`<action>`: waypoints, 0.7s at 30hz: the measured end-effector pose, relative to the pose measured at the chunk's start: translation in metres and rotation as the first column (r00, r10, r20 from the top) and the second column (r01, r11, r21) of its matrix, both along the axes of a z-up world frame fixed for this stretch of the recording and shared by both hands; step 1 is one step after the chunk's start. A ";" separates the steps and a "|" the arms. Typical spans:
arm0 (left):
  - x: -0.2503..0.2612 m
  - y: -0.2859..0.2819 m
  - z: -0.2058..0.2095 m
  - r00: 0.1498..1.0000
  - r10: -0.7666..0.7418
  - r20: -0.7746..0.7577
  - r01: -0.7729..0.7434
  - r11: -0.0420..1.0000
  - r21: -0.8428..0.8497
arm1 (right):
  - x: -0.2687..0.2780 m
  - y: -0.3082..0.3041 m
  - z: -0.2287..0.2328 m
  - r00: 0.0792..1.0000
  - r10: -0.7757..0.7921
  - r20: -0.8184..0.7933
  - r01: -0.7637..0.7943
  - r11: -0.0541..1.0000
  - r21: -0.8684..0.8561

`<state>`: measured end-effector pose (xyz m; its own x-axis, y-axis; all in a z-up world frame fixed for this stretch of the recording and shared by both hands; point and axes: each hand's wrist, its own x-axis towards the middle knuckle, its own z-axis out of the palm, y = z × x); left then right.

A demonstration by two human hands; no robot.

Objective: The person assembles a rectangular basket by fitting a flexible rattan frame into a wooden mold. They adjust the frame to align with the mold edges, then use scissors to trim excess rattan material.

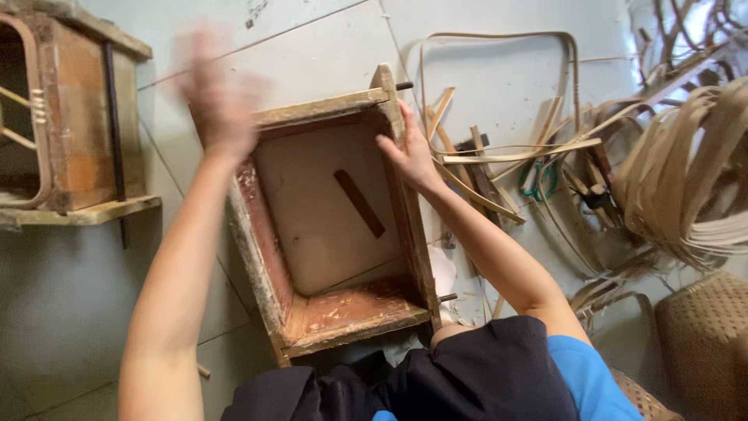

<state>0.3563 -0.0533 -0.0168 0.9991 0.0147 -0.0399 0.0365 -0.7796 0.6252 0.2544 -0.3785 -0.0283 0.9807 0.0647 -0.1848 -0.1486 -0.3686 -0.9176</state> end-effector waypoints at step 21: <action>-0.029 0.068 -0.080 0.891 0.350 -0.288 -0.444 0.802 -0.399 | 0.050 -0.016 -0.144 0.820 -0.241 -0.519 0.562 0.161 0.812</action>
<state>0.3274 0.0148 -0.0971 0.8803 0.3421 -0.3286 0.4360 -0.3105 0.8447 0.3045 -0.3947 -0.1721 0.8610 -0.0492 -0.5063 -0.2260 0.8547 -0.4673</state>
